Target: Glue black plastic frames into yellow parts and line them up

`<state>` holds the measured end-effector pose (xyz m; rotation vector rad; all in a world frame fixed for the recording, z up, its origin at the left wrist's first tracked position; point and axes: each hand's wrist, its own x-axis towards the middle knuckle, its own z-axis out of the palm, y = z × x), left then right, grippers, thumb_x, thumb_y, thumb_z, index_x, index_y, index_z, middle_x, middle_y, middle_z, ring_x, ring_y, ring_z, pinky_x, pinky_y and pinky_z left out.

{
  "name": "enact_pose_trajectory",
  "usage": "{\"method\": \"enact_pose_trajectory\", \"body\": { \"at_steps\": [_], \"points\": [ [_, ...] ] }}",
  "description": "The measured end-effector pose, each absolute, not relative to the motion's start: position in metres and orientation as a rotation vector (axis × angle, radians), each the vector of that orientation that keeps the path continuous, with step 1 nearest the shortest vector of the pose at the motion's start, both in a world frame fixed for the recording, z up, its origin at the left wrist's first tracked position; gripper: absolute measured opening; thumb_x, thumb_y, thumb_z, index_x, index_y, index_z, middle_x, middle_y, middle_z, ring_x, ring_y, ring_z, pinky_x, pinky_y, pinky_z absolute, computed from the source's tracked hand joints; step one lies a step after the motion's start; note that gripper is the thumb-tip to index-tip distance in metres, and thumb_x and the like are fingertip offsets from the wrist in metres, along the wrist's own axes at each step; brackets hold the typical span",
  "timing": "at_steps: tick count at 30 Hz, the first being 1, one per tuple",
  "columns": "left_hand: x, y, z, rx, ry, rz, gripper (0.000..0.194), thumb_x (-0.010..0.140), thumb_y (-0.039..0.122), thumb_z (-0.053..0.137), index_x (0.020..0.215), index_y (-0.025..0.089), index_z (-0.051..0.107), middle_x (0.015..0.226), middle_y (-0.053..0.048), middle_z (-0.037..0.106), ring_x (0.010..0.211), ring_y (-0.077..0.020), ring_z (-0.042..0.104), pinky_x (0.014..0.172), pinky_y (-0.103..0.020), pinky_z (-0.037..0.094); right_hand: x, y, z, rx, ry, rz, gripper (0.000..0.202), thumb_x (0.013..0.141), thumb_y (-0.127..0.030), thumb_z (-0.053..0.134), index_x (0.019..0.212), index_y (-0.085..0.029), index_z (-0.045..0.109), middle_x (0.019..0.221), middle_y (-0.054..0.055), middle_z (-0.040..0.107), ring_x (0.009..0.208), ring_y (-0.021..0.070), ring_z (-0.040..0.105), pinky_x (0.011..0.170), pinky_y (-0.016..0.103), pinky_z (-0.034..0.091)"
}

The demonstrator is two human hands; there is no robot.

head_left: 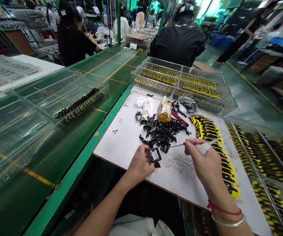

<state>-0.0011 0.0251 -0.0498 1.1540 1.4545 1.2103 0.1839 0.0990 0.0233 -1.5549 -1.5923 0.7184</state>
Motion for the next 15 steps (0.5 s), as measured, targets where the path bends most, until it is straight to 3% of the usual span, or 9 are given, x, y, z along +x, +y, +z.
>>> {"method": "enact_pose_trajectory", "body": {
  "at_steps": [7,15],
  "points": [
    [0.004,0.027,-0.055,1.143,1.463,1.247,0.055,0.057,0.002,0.058,0.106,0.018,0.041,0.085,0.000,0.055,0.065,-0.0112,0.058,0.058,-0.022,0.050,0.181,0.164,0.048,-1.453,-1.607,0.257,0.028,0.080,-0.044,0.057,0.088,-0.017,0.065,0.061,0.000,0.060,0.053,0.0150,0.053,0.055,0.027,0.042],
    [0.010,0.030,-0.063,1.106,1.477,1.238,0.058,0.053,-0.002,0.057,0.105,0.019,0.040,0.083,-0.001,0.055,0.070,-0.0142,0.059,0.058,-0.023,0.050,0.151,0.214,0.044,-1.277,-1.742,0.029,0.025,0.087,-0.039,0.048,0.092,-0.019,0.062,0.090,0.008,0.066,0.084,0.0223,0.059,0.080,0.034,0.043]
  ]
}}
